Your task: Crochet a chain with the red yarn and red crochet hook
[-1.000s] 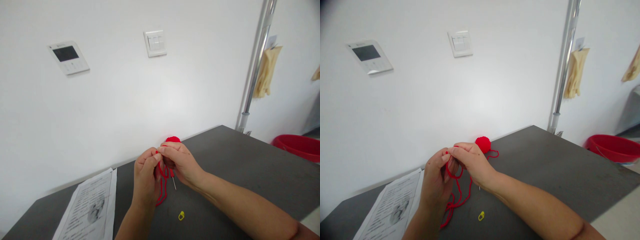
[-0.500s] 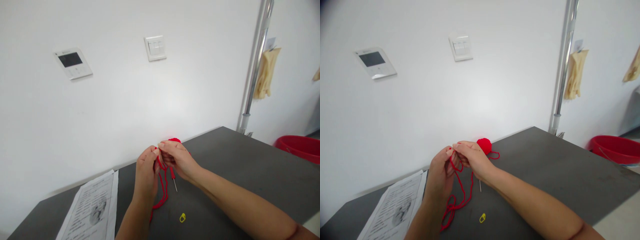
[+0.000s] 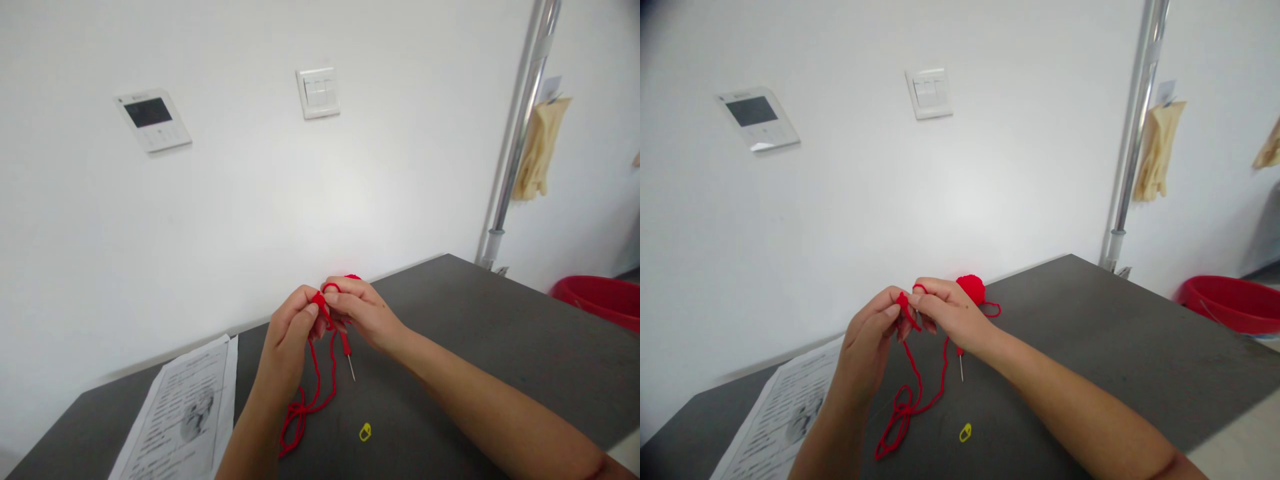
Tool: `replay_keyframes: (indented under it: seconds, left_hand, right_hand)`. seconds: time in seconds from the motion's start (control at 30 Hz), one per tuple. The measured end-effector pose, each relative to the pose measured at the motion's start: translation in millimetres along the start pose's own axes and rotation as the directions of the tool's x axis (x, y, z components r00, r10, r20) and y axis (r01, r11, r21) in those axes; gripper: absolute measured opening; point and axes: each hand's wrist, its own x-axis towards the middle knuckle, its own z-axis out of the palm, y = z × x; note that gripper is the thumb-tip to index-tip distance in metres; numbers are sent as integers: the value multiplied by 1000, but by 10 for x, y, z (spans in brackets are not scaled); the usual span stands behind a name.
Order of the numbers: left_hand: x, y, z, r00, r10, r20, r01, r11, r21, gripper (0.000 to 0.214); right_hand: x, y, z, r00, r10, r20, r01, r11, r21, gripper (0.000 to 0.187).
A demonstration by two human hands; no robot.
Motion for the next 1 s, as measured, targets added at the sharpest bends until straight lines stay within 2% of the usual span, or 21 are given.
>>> replay_keyframes:
  seconds: [0.27, 0.43, 0.53, 0.67, 0.77, 0.9, 1.0]
  left_hand:
    - [-40, 35, 7, 999, 43, -5, -42, 998, 46, 22]
    - [-46, 107, 35, 996, 85, -12, -82, 980, 179, 23]
    - [-29, 144, 28, 999, 51, -4, -49, 971, 236, 25]
    - [-13, 144, -32, 998, -25, 56, 11, 970, 244, 25]
    - [-13, 147, -72, 996, -48, 80, 19, 941, 338, 23]
    - [-8, 187, -82, 991, -37, 130, -24, 899, 437, 24]
    - [-4, 205, -73, 983, -29, 182, -49, 911, 409, 26]
  right_hand:
    - [-26, -16, -4, 1000, -2, 2, 2, 1000, -11, 37]
    - [-30, -42, -8, 1000, -22, 0, 22, 998, -66, 34]
    - [-31, -82, -8, 1000, -16, -5, 16, 993, -118, 30]
    - [-35, -146, -24, 998, 30, 60, -21, 989, -149, 32]
    - [-42, -204, -50, 990, 64, 127, -35, 976, -217, 31]
    - [-50, -318, -89, 979, 36, 203, 37, 938, -345, 32]
    - [-49, -378, -104, 969, 30, 243, 68, 920, -386, 32]
